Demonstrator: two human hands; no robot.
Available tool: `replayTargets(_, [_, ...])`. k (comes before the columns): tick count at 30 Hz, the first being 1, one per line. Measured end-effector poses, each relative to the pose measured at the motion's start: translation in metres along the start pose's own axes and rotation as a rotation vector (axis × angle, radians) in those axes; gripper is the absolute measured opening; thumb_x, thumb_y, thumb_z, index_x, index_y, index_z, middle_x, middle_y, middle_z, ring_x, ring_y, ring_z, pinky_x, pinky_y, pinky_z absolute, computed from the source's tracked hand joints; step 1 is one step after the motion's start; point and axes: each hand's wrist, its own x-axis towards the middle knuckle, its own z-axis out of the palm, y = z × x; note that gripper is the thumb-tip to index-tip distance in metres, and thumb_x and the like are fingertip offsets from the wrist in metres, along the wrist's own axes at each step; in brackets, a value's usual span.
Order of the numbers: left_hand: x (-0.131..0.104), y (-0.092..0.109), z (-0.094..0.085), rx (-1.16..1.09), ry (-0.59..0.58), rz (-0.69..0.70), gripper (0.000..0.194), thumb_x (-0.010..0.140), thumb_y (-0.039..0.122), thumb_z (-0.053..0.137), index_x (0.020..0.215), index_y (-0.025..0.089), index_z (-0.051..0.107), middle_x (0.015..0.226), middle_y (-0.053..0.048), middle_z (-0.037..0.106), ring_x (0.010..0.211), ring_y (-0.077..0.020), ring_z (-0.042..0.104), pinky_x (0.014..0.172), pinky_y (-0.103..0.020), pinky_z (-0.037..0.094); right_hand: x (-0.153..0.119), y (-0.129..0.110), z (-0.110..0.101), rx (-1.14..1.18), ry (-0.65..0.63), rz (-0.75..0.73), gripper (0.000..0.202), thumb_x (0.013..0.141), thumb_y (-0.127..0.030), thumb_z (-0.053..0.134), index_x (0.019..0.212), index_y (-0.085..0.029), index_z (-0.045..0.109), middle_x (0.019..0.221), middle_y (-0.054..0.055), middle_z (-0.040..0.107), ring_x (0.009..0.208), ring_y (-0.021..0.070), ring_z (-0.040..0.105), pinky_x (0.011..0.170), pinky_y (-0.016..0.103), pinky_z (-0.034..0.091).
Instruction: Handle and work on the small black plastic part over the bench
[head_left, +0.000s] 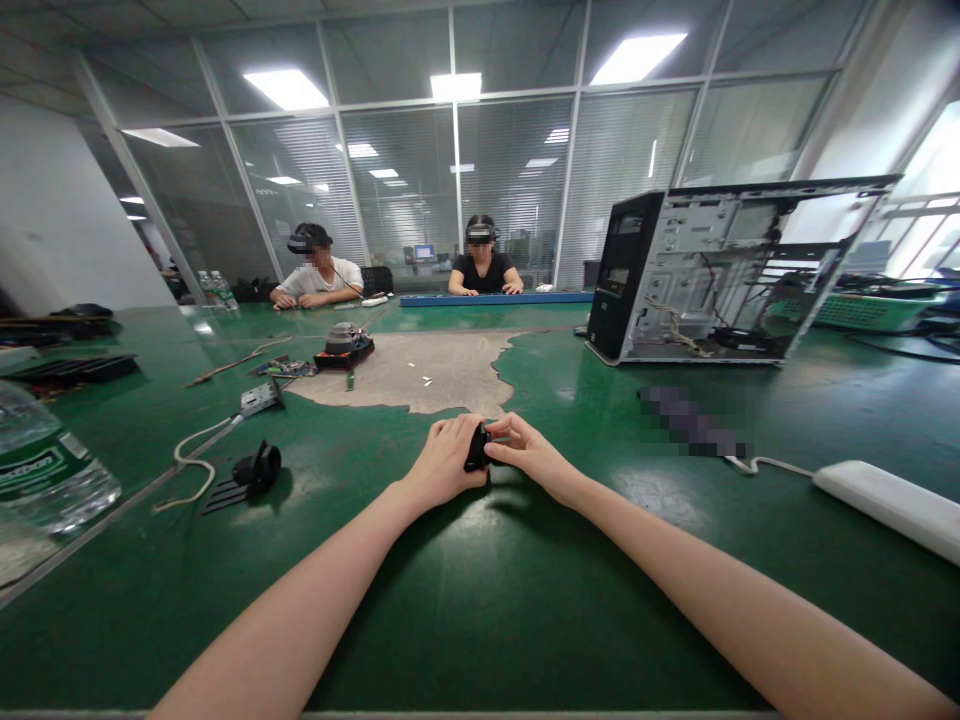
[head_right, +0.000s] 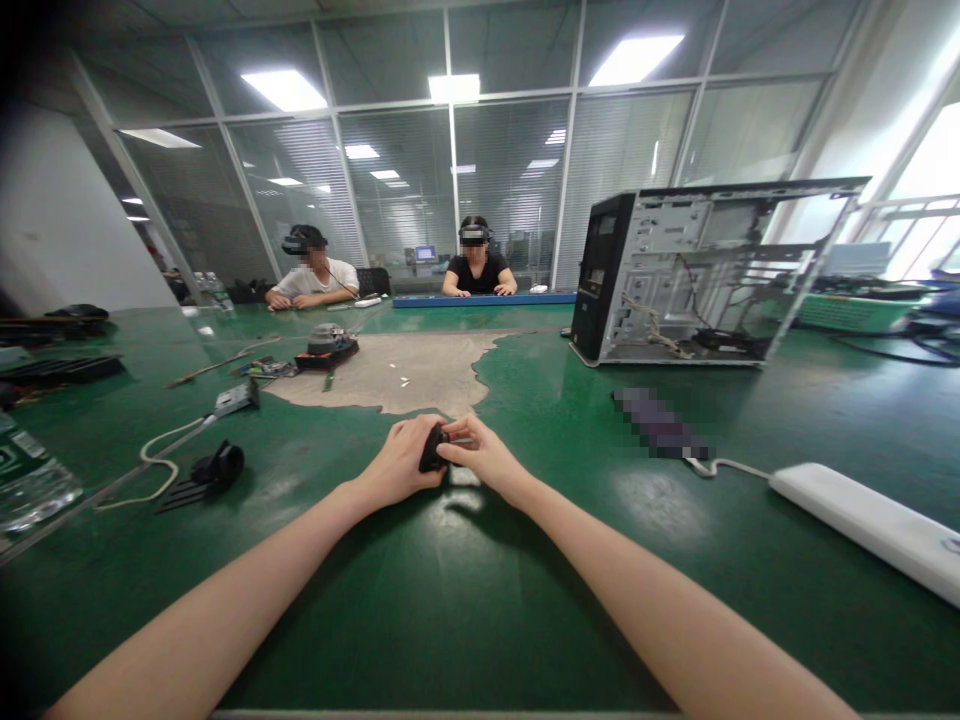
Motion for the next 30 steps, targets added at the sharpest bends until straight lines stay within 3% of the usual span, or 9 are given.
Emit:
replayTargets(7, [0.001, 0.001, 0.001, 0.001, -0.007, -0.018, 0.05, 0.064, 0.025, 0.056, 0.109, 0.021, 0.034, 0.105, -0.005, 0.048, 0.102, -0.0227, 0.044, 0.088, -0.038, 0.029, 0.004, 0.008, -0.002, -0.039, 0.047, 0.058, 0.033, 0.064, -0.03, 0.065, 0.092, -0.021, 0.05, 0.092, 0.003, 0.056, 0.088, 0.0154, 0.053, 0.082, 0.036, 0.041])
replayTargets(11, [0.001, -0.001, 0.001, 0.003, -0.013, -0.02, 0.051, 0.062, 0.025, 0.057, 0.108, 0.021, 0.035, 0.106, -0.005, 0.047, 0.102, -0.0232, 0.044, 0.088, -0.038, 0.029, 0.003, 0.009, -0.005, -0.024, -0.02, 0.036, 0.036, 0.061, -0.026, 0.067, 0.092, -0.021, 0.05, 0.092, 0.002, 0.055, 0.089, 0.0157, 0.053, 0.082, 0.035, 0.041])
replayTargets(14, [0.001, -0.002, 0.002, 0.003, -0.011, -0.01, 0.053, 0.061, 0.026, 0.058, 0.109, 0.021, 0.035, 0.106, -0.005, 0.047, 0.1, -0.0229, 0.044, 0.087, -0.038, 0.029, 0.001, 0.004, -0.003, 0.015, -0.06, 0.005, 0.038, 0.058, -0.023, 0.07, 0.088, -0.021, 0.047, 0.09, 0.0, 0.055, 0.087, 0.0147, 0.054, 0.081, 0.034, 0.041])
replayTargets(19, [0.001, -0.002, 0.003, 0.002, 0.005, -0.019, 0.051, 0.063, 0.026, 0.056, 0.109, 0.021, 0.035, 0.107, -0.006, 0.047, 0.102, -0.023, 0.044, 0.088, -0.038, 0.029, -0.001, -0.003, 0.002, -0.001, -0.004, -0.01, 0.025, 0.064, -0.031, 0.065, 0.079, -0.02, 0.048, 0.091, 0.001, 0.054, 0.087, 0.0144, 0.053, 0.083, 0.033, 0.04])
replayTargets(26, [0.001, -0.001, 0.003, -0.002, -0.006, -0.037, 0.052, 0.063, 0.026, 0.057, 0.109, 0.021, 0.035, 0.106, -0.006, 0.047, 0.102, -0.0234, 0.044, 0.088, -0.038, 0.029, 0.002, 0.003, -0.001, -0.03, 0.029, 0.066, 0.035, 0.064, -0.031, 0.064, 0.094, -0.021, 0.05, 0.095, 0.003, 0.054, 0.089, 0.0152, 0.053, 0.085, 0.035, 0.039])
replayTargets(30, [0.001, -0.001, 0.002, -0.001, -0.008, -0.034, 0.05, 0.063, 0.026, 0.057, 0.108, 0.022, 0.036, 0.106, -0.005, 0.047, 0.102, -0.0233, 0.044, 0.088, -0.038, 0.029, 0.002, 0.004, -0.003, -0.008, -0.037, 0.049, 0.035, 0.063, -0.027, 0.065, 0.095, -0.022, 0.05, 0.098, 0.003, 0.054, 0.089, 0.0154, 0.054, 0.082, 0.034, 0.041])
